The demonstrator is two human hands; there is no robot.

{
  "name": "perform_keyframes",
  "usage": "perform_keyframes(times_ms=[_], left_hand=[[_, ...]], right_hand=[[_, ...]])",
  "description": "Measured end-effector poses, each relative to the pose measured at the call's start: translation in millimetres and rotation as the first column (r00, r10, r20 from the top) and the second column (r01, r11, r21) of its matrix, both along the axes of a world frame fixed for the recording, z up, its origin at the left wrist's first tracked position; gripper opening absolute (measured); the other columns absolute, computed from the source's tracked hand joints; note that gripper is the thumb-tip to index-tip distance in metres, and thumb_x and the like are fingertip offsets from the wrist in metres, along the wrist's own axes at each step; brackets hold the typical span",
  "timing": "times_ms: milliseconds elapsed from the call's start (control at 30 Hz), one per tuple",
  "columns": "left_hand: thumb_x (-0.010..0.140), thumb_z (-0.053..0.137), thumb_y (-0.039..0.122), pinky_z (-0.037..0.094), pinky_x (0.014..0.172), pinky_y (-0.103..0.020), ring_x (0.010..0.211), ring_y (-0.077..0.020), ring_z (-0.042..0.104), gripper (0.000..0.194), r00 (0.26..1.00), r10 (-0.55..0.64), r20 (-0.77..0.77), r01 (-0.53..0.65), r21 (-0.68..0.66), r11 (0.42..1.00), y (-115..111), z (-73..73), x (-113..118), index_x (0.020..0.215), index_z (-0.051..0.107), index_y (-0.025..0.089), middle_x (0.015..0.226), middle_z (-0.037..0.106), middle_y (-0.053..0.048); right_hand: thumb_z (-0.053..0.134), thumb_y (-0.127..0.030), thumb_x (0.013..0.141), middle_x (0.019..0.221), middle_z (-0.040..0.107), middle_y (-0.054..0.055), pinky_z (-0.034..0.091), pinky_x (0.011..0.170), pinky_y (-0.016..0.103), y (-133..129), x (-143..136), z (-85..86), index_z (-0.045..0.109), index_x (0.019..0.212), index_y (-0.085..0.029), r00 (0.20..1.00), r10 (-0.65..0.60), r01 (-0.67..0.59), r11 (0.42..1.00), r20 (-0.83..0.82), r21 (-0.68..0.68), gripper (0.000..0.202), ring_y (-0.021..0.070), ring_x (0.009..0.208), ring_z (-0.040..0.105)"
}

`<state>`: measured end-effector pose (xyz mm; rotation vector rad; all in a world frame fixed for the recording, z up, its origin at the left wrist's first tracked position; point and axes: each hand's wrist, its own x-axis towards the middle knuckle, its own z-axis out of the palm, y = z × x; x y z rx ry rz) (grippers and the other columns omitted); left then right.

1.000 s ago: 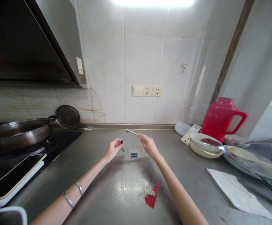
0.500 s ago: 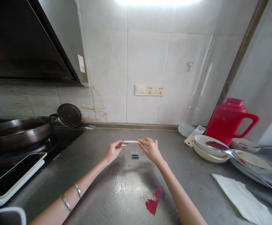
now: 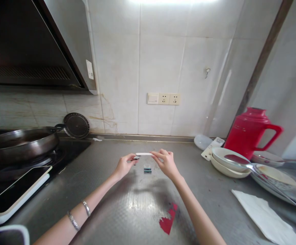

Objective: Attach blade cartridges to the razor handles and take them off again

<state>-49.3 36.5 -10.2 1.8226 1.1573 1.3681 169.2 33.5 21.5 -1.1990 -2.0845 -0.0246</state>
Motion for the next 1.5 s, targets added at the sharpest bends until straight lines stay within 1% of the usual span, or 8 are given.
perform_keyframes(times_ms=[267,467,633,867,1000,1167,1367,1500], left_hand=[[0.069,0.062,0.022,0.045,0.077,-0.025,0.08,-0.0184,0.063,0.01,1.0,0.015,0.007,-0.015,0.0,1.0,-0.1,0.2,1.0,0.079,0.065,0.02,0.083,0.069,-0.003],[0.072,0.059,0.022,0.046,0.074,-0.024,0.077,-0.0159,0.063,0.01,0.998,0.015,-0.058,-0.011,0.067,0.998,-1.0,-0.6,2.1,0.079,0.064,0.018,0.079,0.069,-0.001],[0.071,0.059,0.021,0.048,0.074,-0.024,0.08,-0.0163,0.064,0.012,0.997,0.03,-0.078,-0.024,0.074,0.997,0.1,-2.5,2.0,0.083,0.063,0.018,0.084,0.07,-0.003],[0.072,0.059,0.022,0.049,0.075,-0.025,0.078,-0.0161,0.065,0.014,0.996,0.021,-0.081,-0.014,0.089,0.996,0.8,-4.9,1.6,0.084,0.064,0.018,0.083,0.07,-0.002],[0.071,0.06,0.021,0.049,0.076,-0.024,0.08,-0.016,0.065,0.013,0.996,0.032,-0.082,-0.027,0.071,0.997,0.2,-3.8,1.8,0.083,0.063,0.018,0.085,0.07,-0.002],[0.073,0.059,0.021,0.048,0.075,-0.024,0.079,-0.0155,0.065,0.013,0.997,0.014,-0.08,-0.007,0.081,0.997,-0.8,-2.6,2.3,0.084,0.064,0.018,0.083,0.07,-0.002],[0.071,0.06,0.023,0.048,0.077,-0.025,0.078,-0.016,0.065,0.012,0.996,0.022,-0.087,-0.016,0.073,0.997,-0.8,-2.0,2.2,0.082,0.064,0.018,0.083,0.07,-0.002],[0.071,0.06,0.02,0.049,0.076,-0.025,0.079,-0.0156,0.065,0.015,0.998,0.002,-0.062,0.002,0.073,0.997,-0.4,-2.7,2.6,0.085,0.064,0.018,0.085,0.07,-0.002]], right_hand=[[0.034,-0.047,0.088,0.077,0.058,0.004,0.03,0.081,0.031,2.4,3.3,-3.6,0.064,0.106,-0.027,1.0,-0.029,0.029,0.999,-0.004,0.026,0.04,0.0149,0.077,0.054],[0.036,-0.046,0.088,0.079,0.058,0.003,0.028,0.081,0.031,2.8,1.2,-8.2,0.061,0.11,-0.029,0.998,0.062,-0.063,0.994,0.011,0.091,0.038,0.0139,0.077,0.054],[0.038,-0.044,0.088,0.076,0.058,0.003,0.029,0.079,0.032,7.7,8.2,-11.6,0.064,0.104,-0.028,1.0,-0.003,0.007,0.993,-0.031,0.116,0.035,0.0147,0.076,0.054],[0.038,-0.043,0.088,0.077,0.057,0.002,0.03,0.079,0.031,5.2,4.1,-10.4,0.062,0.107,-0.03,0.999,0.033,-0.034,0.988,0.015,0.153,0.033,0.0137,0.076,0.054],[0.038,-0.044,0.088,0.074,0.057,0.002,0.03,0.078,0.032,8.1,7.8,-12.3,0.065,0.103,-0.028,0.999,-0.001,0.006,0.988,-0.033,0.157,0.035,0.0141,0.074,0.053],[0.038,-0.043,0.088,0.077,0.057,0.003,0.029,0.08,0.032,3.7,1.7,-10.6,0.061,0.11,-0.029,0.998,0.068,-0.065,0.987,-0.017,0.149,0.035,0.0139,0.076,0.053],[0.038,-0.045,0.088,0.075,0.058,0.003,0.03,0.078,0.032,9.5,6.6,-16.4,0.064,0.106,-0.029,0.998,0.018,-0.011,0.992,-0.055,0.126,0.036,0.0149,0.076,0.054],[0.038,-0.044,0.088,0.077,0.058,0.002,0.031,0.08,0.032,8.9,2.6,-17.4,0.062,0.108,-0.03,0.997,0.062,-0.055,0.991,-0.049,0.12,0.035,0.0147,0.077,0.054]])
